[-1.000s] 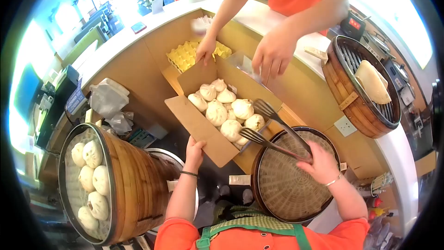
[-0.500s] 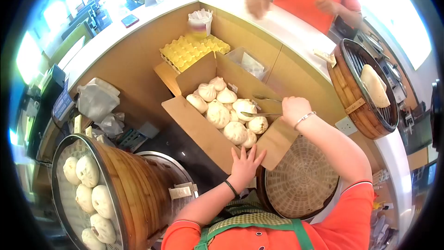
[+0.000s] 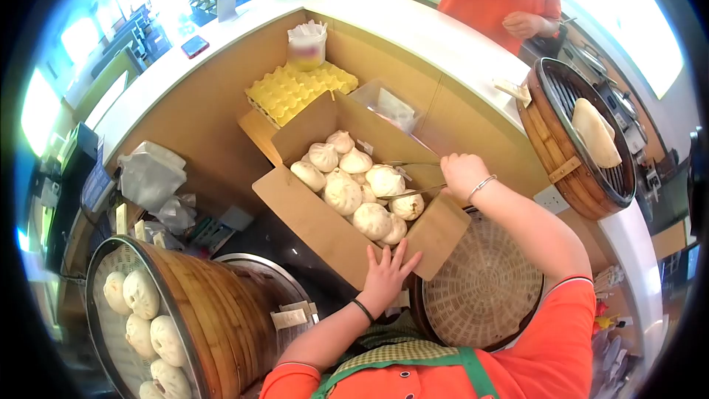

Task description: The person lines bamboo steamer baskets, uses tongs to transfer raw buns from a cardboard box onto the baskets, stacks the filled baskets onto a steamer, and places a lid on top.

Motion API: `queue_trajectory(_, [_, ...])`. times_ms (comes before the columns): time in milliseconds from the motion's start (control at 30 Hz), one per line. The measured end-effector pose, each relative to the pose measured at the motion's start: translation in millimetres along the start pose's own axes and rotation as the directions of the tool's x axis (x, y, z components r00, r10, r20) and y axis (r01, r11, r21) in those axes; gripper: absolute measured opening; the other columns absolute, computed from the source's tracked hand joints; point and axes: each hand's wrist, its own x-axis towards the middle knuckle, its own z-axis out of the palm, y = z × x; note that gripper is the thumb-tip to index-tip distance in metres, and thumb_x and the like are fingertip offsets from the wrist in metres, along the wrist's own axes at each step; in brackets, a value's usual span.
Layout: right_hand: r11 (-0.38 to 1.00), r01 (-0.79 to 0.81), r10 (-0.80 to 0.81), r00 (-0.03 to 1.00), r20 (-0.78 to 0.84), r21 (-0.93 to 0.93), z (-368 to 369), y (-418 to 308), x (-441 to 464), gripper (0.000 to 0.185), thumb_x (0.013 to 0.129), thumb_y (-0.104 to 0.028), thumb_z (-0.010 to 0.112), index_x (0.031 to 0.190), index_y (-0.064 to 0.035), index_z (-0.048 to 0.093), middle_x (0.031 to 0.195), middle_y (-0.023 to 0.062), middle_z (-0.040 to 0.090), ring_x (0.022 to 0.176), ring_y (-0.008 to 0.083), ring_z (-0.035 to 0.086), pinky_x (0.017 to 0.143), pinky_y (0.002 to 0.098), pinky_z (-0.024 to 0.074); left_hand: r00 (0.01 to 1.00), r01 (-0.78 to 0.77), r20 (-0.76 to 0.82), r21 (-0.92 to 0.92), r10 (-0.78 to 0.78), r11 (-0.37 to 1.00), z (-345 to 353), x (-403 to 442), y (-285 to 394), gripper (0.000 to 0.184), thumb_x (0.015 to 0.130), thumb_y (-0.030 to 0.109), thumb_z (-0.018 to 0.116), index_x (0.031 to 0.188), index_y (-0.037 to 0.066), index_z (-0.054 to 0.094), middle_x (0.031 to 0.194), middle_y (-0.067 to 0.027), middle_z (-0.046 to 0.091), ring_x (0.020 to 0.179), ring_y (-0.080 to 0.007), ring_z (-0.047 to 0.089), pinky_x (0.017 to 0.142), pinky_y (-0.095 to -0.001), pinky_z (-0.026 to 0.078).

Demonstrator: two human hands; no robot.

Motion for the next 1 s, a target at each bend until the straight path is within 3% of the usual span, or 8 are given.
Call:
queue_trajectory(133, [0.987,-0.048,0.007,0.967,-0.254,-0.154,26.1,-22.8,-4.4,0.019,0.075,-0.024,0.061,0.083,-0.0063,0.059,0.075,0.0073,0.060,0.067,0.0185,0.061,0.054,0.0305,0.0509,1.000,0.005,0.011,0.006,-0.005,1.000,0.8,1.0,0.0,0.064,0.079,0.016,0.051,0.139,0.027,0.031,0.140,-0.0135,0.033,0.110,-0.0337,0.047,0.089,-0.0672,0.030])
queue_trajectory(267, [0.970,-0.228,0.213,0.963,-0.166,-0.080,37.2,-43.1,-17.8,0.013,0.076,-0.016,0.055,0.081,-0.0056,0.060,0.073,0.0101,0.061,0.065,0.0206,0.062,0.055,0.0310,0.0511,1.000,0.000,-0.002,0.019,0.001,1.000,-0.2,1.7,0.1,0.065,0.079,0.016,0.052,0.139,0.027,0.031,0.140,-0.0136,0.034,0.108,-0.0334,0.047,0.091,-0.0666,0.030])
queue_trajectory(400, [0.970,-0.198,0.206,0.978,-0.042,0.137,38.0,-35.8,-25.9,0.016,0.076,-0.015,0.054,0.084,-0.0034,0.062,0.078,0.0142,0.064,0.071,0.0235,0.065,0.058,0.0339,0.0518,1.000,-0.007,-0.017,-0.013,0.007,1.000,2.1,4.4,-0.8,0.065,0.078,0.016,0.053,0.139,0.026,0.032,0.138,-0.0145,0.035,0.104,-0.0324,0.048,0.092,-0.0651,0.030])
queue_trajectory(600, [0.949,-0.194,0.185,0.981,0.059,0.247,47.6,-23.9,-27.0,0.038,0.080,-0.039,0.060,0.081,-0.0014,0.064,0.080,0.0164,0.066,0.081,0.0280,0.065,0.071,0.0362,0.0515,1.000,-0.023,-0.003,-0.005,0.022,1.000,2.2,3.8,-1.8,0.067,0.076,0.015,0.055,0.138,0.025,0.033,0.136,-0.0159,0.037,0.098,-0.0301,0.049,0.094,-0.0633,0.030])
queue_trajectory(667, [0.889,-0.227,0.112,0.950,0.291,0.398,39.3,-9.1,-33.9,0.049,0.077,-0.049,0.062,0.080,0.0000,0.064,0.082,0.0194,0.065,0.086,0.0295,0.064,0.074,0.0362,0.0502,0.999,-0.031,-0.036,-0.003,0.031,1.000,4.6,3.7,-2.2,0.068,0.075,0.015,0.056,0.139,0.025,0.033,0.136,-0.0156,0.037,0.097,-0.0296,0.048,0.094,-0.0635,0.029])
queue_trajectory(800, [0.827,-0.250,0.107,0.949,0.296,0.503,81.1,9.1,-42.7,0.049,0.080,-0.050,0.060,0.079,-0.0005,0.062,0.075,0.0163,0.064,0.073,0.0245,0.065,0.064,0.0349,0.0513,0.999,-0.034,-0.013,-0.038,0.033,0.999,1.4,4.1,-1.8,0.069,0.075,0.015,0.056,0.139,0.025,0.033,0.137,-0.0153,0.036,0.098,-0.0294,0.048,0.095,-0.0636,0.028])
queue_trajectory(867, [0.377,-0.511,-0.008,0.832,0.555,0.772,76.3,12.9,-54.1,0.047,0.085,-0.048,0.056,0.078,-0.0013,0.060,0.067,0.0091,0.060,0.057,0.0163,0.059,0.051,0.0301,0.0486,0.999,-0.033,-0.015,-0.010,0.033,0.999,4.6,4.4,-2.0,0.070,0.074,0.015,0.056,0.139,0.025,0.032,0.138,-0.0153,0.035,0.099,-0.0295,0.048,0.096,-0.0635,0.027])
queue_trajectory(1000, [0.047,-0.438,-0.077,0.894,0.441,0.898,76.2,7.3,-109.7,0.036,0.090,-0.038,0.053,0.084,-0.0030,0.057,0.061,0.0035,0.053,0.049,0.0097,0.051,0.045,0.0254,0.0437,0.998,-0.042,0.047,-0.022,0.043,0.999,5.3,5.9,-3.5,0.064,0.078,0.013,0.052,0.139,0.024,0.034,0.139,-0.0167,0.035,0.103,-0.0314,0.047,0.098,-0.0624,0.025])
